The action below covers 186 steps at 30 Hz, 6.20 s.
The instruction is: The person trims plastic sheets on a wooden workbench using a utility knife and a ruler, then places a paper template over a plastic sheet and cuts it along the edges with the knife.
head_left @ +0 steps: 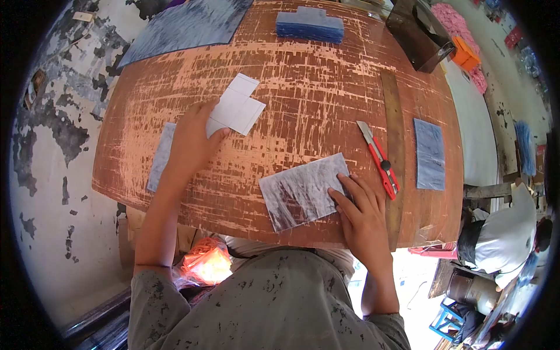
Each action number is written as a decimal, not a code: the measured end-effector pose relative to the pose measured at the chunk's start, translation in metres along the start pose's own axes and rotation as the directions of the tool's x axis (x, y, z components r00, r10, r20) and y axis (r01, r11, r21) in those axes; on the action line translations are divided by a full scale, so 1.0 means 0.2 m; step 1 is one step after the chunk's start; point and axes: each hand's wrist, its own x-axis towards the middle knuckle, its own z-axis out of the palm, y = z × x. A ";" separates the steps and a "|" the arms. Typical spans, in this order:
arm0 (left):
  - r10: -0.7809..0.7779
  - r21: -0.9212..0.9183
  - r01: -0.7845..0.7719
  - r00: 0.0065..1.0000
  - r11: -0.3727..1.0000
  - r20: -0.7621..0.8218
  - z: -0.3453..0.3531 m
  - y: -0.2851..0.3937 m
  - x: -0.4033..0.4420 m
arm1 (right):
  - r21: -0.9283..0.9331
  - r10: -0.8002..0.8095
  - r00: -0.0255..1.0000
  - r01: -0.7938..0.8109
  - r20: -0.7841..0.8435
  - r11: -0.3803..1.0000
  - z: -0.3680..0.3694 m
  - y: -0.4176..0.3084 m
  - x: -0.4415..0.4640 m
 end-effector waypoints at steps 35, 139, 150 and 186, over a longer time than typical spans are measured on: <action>0.137 -0.619 -0.023 0.981 0.785 0.137 -0.03 0.46 -0.39 | 0.246 0.103 0.966 -0.043 -0.236 0.968 0.01 -0.01 -0.04; 0.273 -0.369 -0.225 0.958 0.902 0.083 0.21 0.51 -0.72 | -0.031 0.075 0.990 -0.072 0.120 0.997 0.09 -0.05 0.08; 0.348 -0.405 -0.246 0.916 0.881 0.199 0.08 0.37 -0.43 | 0.010 0.066 0.993 -0.067 0.102 0.998 0.09 -0.04 0.08; 0.480 -0.172 -0.452 0.855 0.875 0.194 0.16 0.62 -0.53 | -0.038 0.014 0.996 -0.010 0.087 0.999 0.07 -0.04 0.06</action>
